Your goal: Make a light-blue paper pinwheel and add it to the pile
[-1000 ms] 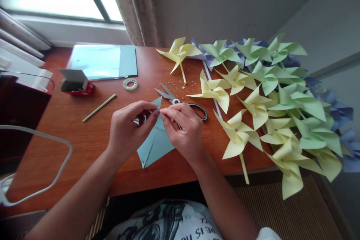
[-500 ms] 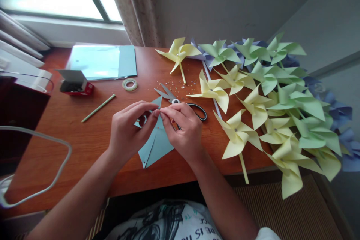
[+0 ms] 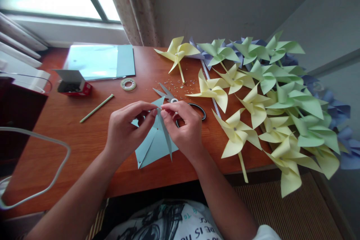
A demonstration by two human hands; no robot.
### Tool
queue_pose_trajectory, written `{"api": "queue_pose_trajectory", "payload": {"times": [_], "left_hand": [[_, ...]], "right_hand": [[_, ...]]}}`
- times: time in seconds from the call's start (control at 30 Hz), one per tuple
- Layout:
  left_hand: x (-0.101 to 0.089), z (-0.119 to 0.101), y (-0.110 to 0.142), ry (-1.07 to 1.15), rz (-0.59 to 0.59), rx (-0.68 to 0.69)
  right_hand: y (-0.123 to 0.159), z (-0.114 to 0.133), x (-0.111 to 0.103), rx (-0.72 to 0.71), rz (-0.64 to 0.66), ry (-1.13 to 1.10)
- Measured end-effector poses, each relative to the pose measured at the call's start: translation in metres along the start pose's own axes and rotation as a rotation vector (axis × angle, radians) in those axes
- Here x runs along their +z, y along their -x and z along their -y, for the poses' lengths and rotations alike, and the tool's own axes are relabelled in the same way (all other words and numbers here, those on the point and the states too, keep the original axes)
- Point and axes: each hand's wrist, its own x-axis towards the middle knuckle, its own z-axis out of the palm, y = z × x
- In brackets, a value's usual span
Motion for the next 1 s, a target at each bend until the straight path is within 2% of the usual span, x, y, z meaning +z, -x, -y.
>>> {"api": "queue_pose_trajectory", "payload": {"times": [0.3,0.57,0.77,0.9,1.0], "left_hand": [[-0.001,-0.002,0.0,0.068,0.072,-0.013],[-0.001,0.005,0.002,0.332,0.128,-0.229],[-0.001,0.004,0.001,0.325,0.118,-0.238],[-0.001,0.005,0.001,0.298,0.092,-0.236],[-0.002,0.008,0.001,0.303,0.081,-0.244]], "right_hand": [[-0.001,-0.002,0.001,0.079,0.025,-0.108],[-0.001,-0.002,-0.001,0.124,0.028,-0.156],[-0.002,-0.001,-0.001,0.15,0.034,-0.159],[-0.003,-0.005,-0.014,0.151,0.005,-0.004],[0.001,-0.013,-0.028,0.069,0.04,0.359]]}}
